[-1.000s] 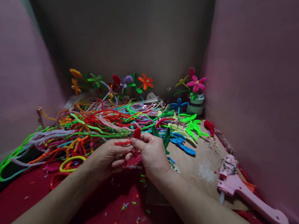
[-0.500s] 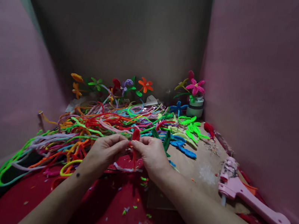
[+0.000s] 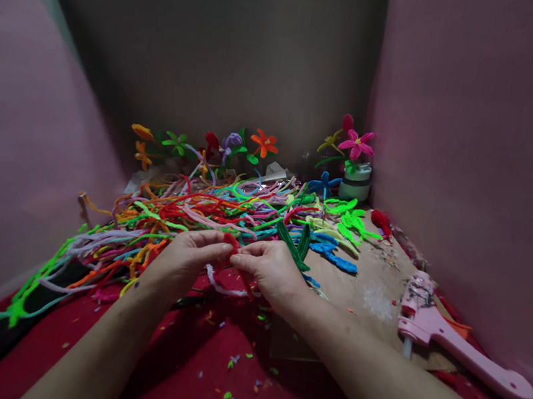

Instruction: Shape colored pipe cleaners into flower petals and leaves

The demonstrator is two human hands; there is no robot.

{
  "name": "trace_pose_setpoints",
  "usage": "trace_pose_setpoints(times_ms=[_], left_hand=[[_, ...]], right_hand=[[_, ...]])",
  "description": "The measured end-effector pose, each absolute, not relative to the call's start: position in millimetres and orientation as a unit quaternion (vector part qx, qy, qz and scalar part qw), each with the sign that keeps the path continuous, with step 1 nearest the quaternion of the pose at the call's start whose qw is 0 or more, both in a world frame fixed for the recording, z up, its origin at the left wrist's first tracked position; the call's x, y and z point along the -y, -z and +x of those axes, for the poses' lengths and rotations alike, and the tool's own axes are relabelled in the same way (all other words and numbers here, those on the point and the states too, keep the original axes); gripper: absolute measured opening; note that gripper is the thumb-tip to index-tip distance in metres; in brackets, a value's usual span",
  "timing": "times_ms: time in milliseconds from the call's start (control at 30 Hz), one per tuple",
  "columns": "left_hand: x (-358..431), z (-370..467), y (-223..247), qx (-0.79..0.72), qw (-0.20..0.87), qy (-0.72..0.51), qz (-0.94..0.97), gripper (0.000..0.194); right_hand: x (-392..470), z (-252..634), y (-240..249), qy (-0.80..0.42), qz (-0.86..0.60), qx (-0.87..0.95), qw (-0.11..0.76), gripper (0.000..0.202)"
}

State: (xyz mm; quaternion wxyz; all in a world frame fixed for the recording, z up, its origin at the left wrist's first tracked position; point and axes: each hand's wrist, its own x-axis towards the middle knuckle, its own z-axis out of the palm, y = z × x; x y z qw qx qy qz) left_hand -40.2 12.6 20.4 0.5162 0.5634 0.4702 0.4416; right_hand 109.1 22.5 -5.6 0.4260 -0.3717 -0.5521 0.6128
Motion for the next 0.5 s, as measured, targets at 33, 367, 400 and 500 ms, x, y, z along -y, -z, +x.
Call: trace_pose_setpoints(times_ms=[33, 367, 400, 500], left_hand=[[-12.7, -40.5, -20.8, -0.476, 0.511, -0.435, 0.569, 0.011], [-9.3, -33.9, -25.8, -0.523, 0.45, -0.408, 0.598, 0.006], [-8.7, -32.8, -25.8, -0.523, 0.445, -0.408, 0.602, 0.007], [-7.3, -30.4, -25.5, -0.53, 0.434, -0.404, 0.606, 0.011]], right_hand=[[-22.6, 108.7, 5.8, -0.611, -0.374, 0.551, 0.429, 0.017], [-19.9, 106.7, 1.6, -0.431, -0.43, 0.645, 0.461, 0.01], [-19.4, 106.7, 2.8, -0.418, -0.428, 0.652, 0.465, 0.01], [-17.9, 106.4, 5.4, -0.416, -0.412, 0.659, 0.472, 0.009]])
